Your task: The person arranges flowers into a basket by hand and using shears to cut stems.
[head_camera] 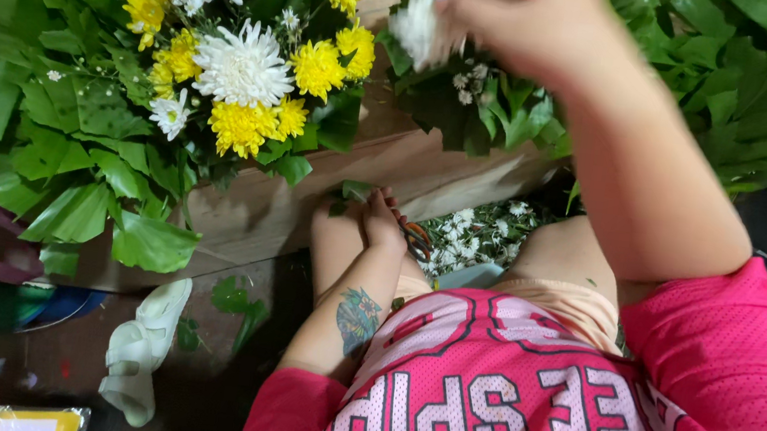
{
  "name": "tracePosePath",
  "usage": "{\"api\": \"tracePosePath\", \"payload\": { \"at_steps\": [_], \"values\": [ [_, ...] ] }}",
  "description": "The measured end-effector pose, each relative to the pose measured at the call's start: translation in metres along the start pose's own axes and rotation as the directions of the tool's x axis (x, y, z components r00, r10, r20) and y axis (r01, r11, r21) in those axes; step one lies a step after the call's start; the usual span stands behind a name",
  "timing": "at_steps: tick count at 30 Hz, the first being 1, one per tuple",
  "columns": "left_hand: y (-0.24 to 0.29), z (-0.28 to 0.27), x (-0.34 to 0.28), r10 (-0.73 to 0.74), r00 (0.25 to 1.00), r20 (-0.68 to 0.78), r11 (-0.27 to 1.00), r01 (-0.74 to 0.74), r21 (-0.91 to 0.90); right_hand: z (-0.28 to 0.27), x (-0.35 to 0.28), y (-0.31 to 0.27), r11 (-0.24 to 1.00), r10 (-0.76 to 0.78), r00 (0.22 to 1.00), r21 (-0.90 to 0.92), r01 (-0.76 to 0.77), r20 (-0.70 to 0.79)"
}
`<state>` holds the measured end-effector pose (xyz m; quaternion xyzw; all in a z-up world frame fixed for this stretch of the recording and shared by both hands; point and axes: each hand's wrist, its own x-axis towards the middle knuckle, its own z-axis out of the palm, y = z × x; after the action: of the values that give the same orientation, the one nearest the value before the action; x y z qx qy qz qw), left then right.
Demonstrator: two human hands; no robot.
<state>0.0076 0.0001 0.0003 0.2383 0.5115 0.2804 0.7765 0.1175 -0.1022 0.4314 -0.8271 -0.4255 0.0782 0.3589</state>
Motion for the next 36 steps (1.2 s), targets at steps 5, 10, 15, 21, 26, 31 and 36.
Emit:
{"api": "tracePosePath", "payload": {
  "at_steps": [5, 10, 15, 21, 26, 31, 36],
  "values": [
    [0.005, -0.001, -0.004, 0.007, 1.000, 0.010, 1.000, -0.007, 0.020, -0.038, -0.008, 0.075, 0.915, -0.402, 0.915, -0.008, 0.403, 0.012],
    [0.005, -0.002, -0.013, 0.052, 0.999, -0.005, 0.997, -0.052, 0.064, -0.046, -0.061, 0.055, 0.289, -0.216, 0.976, 0.956, 0.040, 0.025],
    [0.008, -0.006, -0.022, 0.241, 0.967, 0.086, 0.931, -0.255, 0.260, -0.044, -0.101, 0.111, 0.170, -0.151, 0.988, 0.985, 0.013, 0.013],
    [0.020, 0.004, -0.082, 0.444, 0.858, 0.256, 0.852, -0.493, 0.176, -0.037, -0.139, 0.140, -0.102, -0.118, 0.988, 0.988, -0.113, 0.101],
    [0.056, 0.026, -0.156, 0.544, 0.638, 0.546, 0.769, -0.639, -0.020, -0.017, -0.151, 0.161, -0.053, 0.017, 0.999, 0.998, -0.040, 0.041],
    [0.094, 0.038, -0.214, 0.565, 0.321, 0.760, 0.545, -0.837, -0.051, -0.006, -0.158, 0.169, -0.181, 0.096, 0.977, 0.968, -0.173, 0.192],
    [0.105, 0.035, -0.225, 0.600, 0.295, 0.743, 0.491, -0.870, -0.050, 0.003, -0.156, 0.179, -0.254, 0.114, 0.956, 0.939, -0.234, 0.269]
  ]
}}
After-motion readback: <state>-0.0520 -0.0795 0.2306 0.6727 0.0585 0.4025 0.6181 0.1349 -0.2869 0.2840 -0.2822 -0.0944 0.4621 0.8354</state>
